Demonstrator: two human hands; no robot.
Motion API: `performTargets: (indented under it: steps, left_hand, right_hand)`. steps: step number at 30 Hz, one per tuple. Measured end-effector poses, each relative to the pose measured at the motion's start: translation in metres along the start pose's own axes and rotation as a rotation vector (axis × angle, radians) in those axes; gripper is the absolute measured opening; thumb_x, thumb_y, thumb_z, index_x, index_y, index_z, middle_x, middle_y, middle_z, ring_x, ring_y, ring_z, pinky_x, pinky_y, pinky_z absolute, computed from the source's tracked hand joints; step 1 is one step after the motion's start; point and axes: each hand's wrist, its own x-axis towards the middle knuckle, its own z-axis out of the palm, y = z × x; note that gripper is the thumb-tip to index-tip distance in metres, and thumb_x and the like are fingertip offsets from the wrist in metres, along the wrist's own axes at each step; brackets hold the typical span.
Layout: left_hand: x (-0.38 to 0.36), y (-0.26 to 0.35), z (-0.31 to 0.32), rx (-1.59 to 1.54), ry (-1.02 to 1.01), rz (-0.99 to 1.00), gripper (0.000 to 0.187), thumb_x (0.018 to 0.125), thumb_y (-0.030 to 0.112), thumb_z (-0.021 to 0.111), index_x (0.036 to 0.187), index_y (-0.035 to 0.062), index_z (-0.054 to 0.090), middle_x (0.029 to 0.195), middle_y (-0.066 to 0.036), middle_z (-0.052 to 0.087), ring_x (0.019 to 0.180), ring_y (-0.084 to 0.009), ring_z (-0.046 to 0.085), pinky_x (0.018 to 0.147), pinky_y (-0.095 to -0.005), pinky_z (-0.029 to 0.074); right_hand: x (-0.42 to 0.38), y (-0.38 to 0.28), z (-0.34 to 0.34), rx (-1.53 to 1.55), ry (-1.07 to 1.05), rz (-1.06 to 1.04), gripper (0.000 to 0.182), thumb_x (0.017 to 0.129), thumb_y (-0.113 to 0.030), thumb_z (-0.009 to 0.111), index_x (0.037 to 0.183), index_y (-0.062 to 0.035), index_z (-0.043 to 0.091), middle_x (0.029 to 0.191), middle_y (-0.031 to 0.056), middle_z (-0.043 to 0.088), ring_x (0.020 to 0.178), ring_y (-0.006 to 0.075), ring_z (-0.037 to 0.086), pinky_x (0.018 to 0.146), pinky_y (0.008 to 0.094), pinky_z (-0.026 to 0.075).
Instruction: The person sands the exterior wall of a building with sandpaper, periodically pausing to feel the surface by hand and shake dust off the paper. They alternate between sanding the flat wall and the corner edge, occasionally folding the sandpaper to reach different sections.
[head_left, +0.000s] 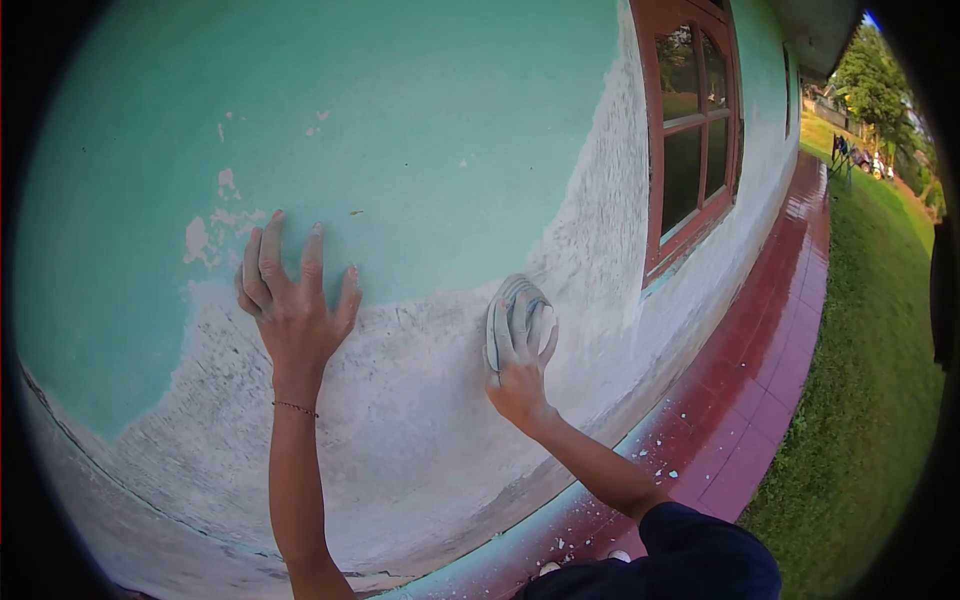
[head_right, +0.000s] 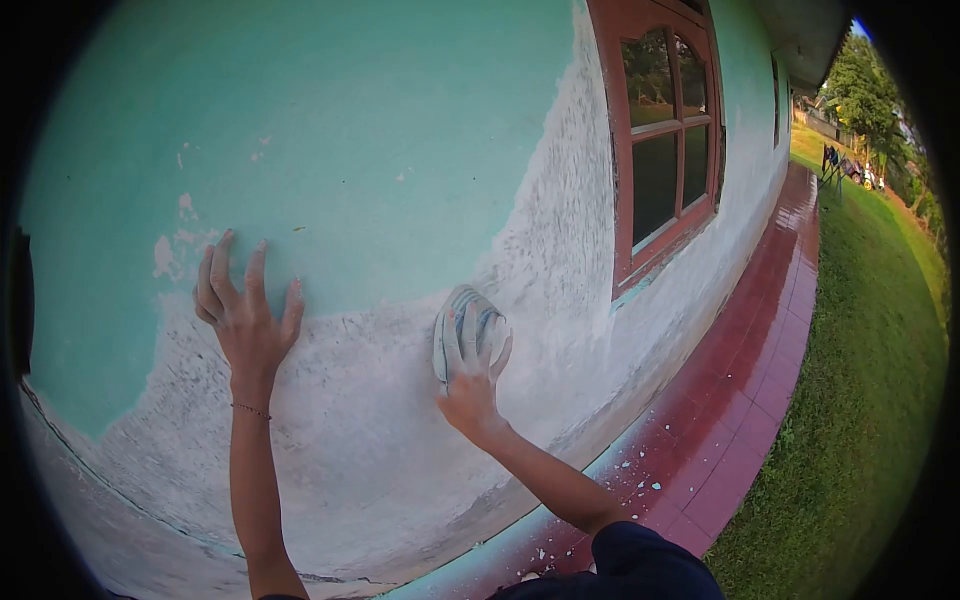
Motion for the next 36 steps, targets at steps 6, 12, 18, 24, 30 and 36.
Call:
performTargets:
  steps: [6, 12, 18, 24, 30, 36]
  left_hand:
    - [-0.002, -0.002, 0.002, -0.023, -0.002, 0.043, 0.052, 0.090, 0.038, 0.068, 0.136, 0.0164, 0.057, 0.152, -0.013, 0.042, 0.143, -0.0340, 0.031, 0.114, -0.0465, 0.024]
    - [-0.001, 0.002, 0.002, -0.005, 0.008, -0.008, 0.050, 0.089, 0.039, 0.068, 0.133, 0.0175, 0.061, 0.151, -0.013, 0.044, 0.142, -0.0332, 0.033, 0.114, -0.0461, 0.024]
    - [-0.003, 0.000, 0.003, -0.016, -0.009, 0.007, 0.049, 0.088, 0.041, 0.067, 0.132, 0.0179, 0.062, 0.151, -0.012, 0.045, 0.143, -0.0325, 0.033, 0.114, -0.0464, 0.024]
    - [-0.002, 0.002, 0.003, -0.006, -0.017, -0.008, 0.051, 0.087, 0.041, 0.068, 0.132, 0.0182, 0.061, 0.151, -0.012, 0.045, 0.142, -0.0328, 0.033, 0.114, -0.0472, 0.022]
    - [-0.001, 0.002, 0.003, -0.029, 0.006, -0.045, 0.051, 0.087, 0.042, 0.068, 0.132, 0.0180, 0.061, 0.151, -0.011, 0.044, 0.142, -0.0332, 0.033, 0.115, -0.0471, 0.022]
    - [-0.002, 0.000, 0.003, -0.036, -0.006, -0.030, 0.050, 0.087, 0.041, 0.067, 0.132, 0.0180, 0.062, 0.152, -0.011, 0.044, 0.143, -0.0333, 0.032, 0.115, -0.0472, 0.021]
  right_hand:
    - [0.161, 0.061, -0.056, 0.108, 0.321, 0.096, 0.061, 0.102, -0.020, 0.052, 0.160, -0.0133, 0.032, 0.164, 0.0196, 0.030, 0.148, 0.0529, 0.022, 0.119, 0.0670, 0.005]
    - [0.105, 0.036, -0.034, 0.145, 0.261, -0.047, 0.066, 0.100, -0.016, 0.053, 0.160, -0.0041, 0.028, 0.163, 0.0286, 0.025, 0.150, 0.0517, 0.019, 0.120, 0.0640, 0.009]
    - [0.036, 0.009, -0.003, 0.109, 0.179, -0.038, 0.069, 0.095, -0.014, 0.057, 0.158, 0.0003, 0.032, 0.162, 0.0320, 0.024, 0.151, 0.0538, 0.014, 0.119, 0.0676, 0.008]
    - [0.205, 0.071, -0.097, 0.719, 0.144, 0.246, 0.050, 0.101, -0.015, 0.055, 0.147, 0.0019, 0.048, 0.156, 0.0282, 0.039, 0.146, 0.0479, 0.030, 0.121, 0.0544, 0.020]
    - [0.027, 0.016, -0.003, 0.171, 0.157, -0.131, 0.069, 0.091, -0.007, 0.062, 0.155, 0.0000, 0.038, 0.161, 0.0311, 0.027, 0.148, 0.0579, 0.018, 0.121, 0.0642, 0.011]
    - [0.186, 0.059, -0.071, 0.560, 0.302, 0.145, 0.047, 0.102, -0.021, 0.053, 0.144, 0.0014, 0.052, 0.149, 0.0287, 0.049, 0.144, 0.0463, 0.035, 0.117, 0.0506, 0.029]
